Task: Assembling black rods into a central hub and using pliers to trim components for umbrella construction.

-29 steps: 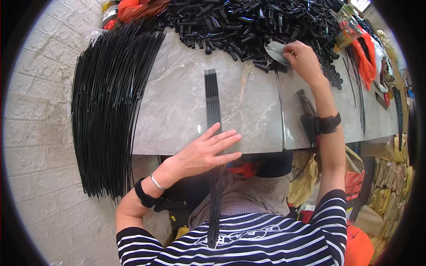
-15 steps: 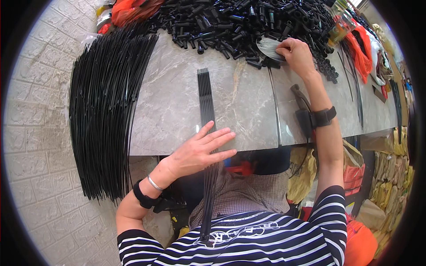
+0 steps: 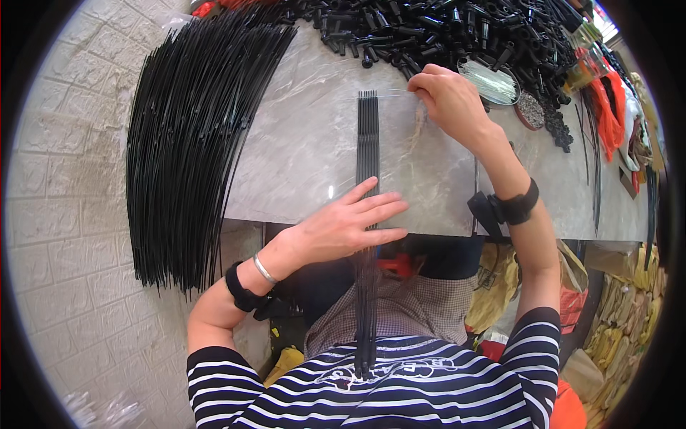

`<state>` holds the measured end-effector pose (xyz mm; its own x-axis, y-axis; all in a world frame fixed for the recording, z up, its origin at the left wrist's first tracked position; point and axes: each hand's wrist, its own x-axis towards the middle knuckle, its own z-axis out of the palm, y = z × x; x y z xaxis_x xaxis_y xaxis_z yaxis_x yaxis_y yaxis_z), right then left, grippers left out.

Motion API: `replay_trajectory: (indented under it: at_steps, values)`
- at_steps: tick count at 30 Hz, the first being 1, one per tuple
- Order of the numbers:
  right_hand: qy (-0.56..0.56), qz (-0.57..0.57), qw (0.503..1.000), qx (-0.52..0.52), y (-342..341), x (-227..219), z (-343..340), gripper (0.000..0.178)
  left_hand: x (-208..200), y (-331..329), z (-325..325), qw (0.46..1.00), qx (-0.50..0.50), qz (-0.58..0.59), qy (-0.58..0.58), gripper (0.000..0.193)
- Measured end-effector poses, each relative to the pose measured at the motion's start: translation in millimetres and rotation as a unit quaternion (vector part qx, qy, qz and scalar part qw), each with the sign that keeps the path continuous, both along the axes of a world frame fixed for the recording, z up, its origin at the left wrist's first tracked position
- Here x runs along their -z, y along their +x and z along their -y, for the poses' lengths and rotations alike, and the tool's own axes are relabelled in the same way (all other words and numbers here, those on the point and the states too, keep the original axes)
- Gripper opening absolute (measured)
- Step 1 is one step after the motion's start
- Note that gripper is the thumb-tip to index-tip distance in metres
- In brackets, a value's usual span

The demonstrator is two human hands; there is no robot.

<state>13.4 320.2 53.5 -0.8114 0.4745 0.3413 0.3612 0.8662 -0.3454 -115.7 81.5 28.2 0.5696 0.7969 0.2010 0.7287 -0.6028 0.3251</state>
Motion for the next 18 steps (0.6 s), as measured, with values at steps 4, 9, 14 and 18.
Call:
replay_trajectory:
  at_steps: [4,9,14,18]
  values:
    - [0.058,0.053,0.997,0.015,-9.9,18.3,-7.5,0.013,3.4,1.2,0.1,1.0,-0.003,0.003,0.004,0.055]
    - [0.066,0.085,0.994,0.026,-17.8,19.0,-4.9,0.014,4.2,1.4,1.9,1.0,-0.012,0.011,0.001,0.055]
    - [0.073,0.076,0.994,0.023,-18.2,20.2,-6.3,0.014,4.8,0.2,0.1,1.0,0.009,0.012,0.022,0.043]
    - [0.076,0.073,0.994,0.019,-19.4,22.0,-7.7,0.014,5.3,0.7,0.3,1.0,0.01,0.009,0.021,0.042]
